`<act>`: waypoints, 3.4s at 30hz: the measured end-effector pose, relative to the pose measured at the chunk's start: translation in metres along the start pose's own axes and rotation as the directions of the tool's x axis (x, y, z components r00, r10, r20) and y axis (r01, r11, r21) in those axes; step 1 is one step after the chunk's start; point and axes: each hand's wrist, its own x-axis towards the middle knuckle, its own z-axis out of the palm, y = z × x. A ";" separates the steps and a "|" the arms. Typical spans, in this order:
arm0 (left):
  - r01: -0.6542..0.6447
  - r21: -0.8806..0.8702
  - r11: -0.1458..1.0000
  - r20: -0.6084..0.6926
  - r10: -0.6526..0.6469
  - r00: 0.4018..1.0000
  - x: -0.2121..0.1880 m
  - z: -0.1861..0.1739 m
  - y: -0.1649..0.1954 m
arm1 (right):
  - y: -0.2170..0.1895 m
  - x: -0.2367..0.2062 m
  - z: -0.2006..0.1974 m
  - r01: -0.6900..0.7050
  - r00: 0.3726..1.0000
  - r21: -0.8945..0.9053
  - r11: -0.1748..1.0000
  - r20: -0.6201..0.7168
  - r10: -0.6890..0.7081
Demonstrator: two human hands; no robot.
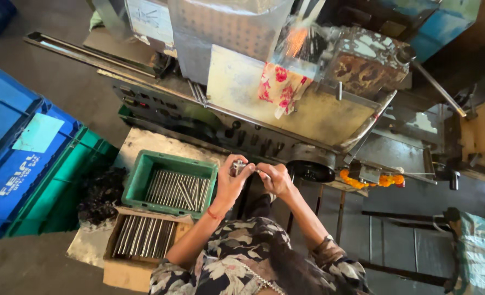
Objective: The person repeatedly picks up metal rods from a green bin, places them into a grinding machine, and operates the machine to grind the rod ends. After each grind, the person removes the rod and places it into a cardboard box. The process is repeated for multiple rods.
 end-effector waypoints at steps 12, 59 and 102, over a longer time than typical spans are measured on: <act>0.140 -0.200 0.970 0.141 -0.113 0.984 0.021 -0.006 0.005 | -0.058 0.039 -0.044 -0.422 0.890 0.346 0.838 0.336 0.310; 0.300 -0.944 0.135 0.127 -0.692 0.711 0.009 -0.165 -0.132 | 0.115 0.103 -0.010 -0.453 0.268 0.878 -0.154 0.299 0.916; 0.402 -0.412 0.818 -0.194 -0.510 0.838 0.513 0.253 -0.108 | 0.307 -0.071 -0.460 -0.870 0.349 -0.492 -0.025 -0.653 0.672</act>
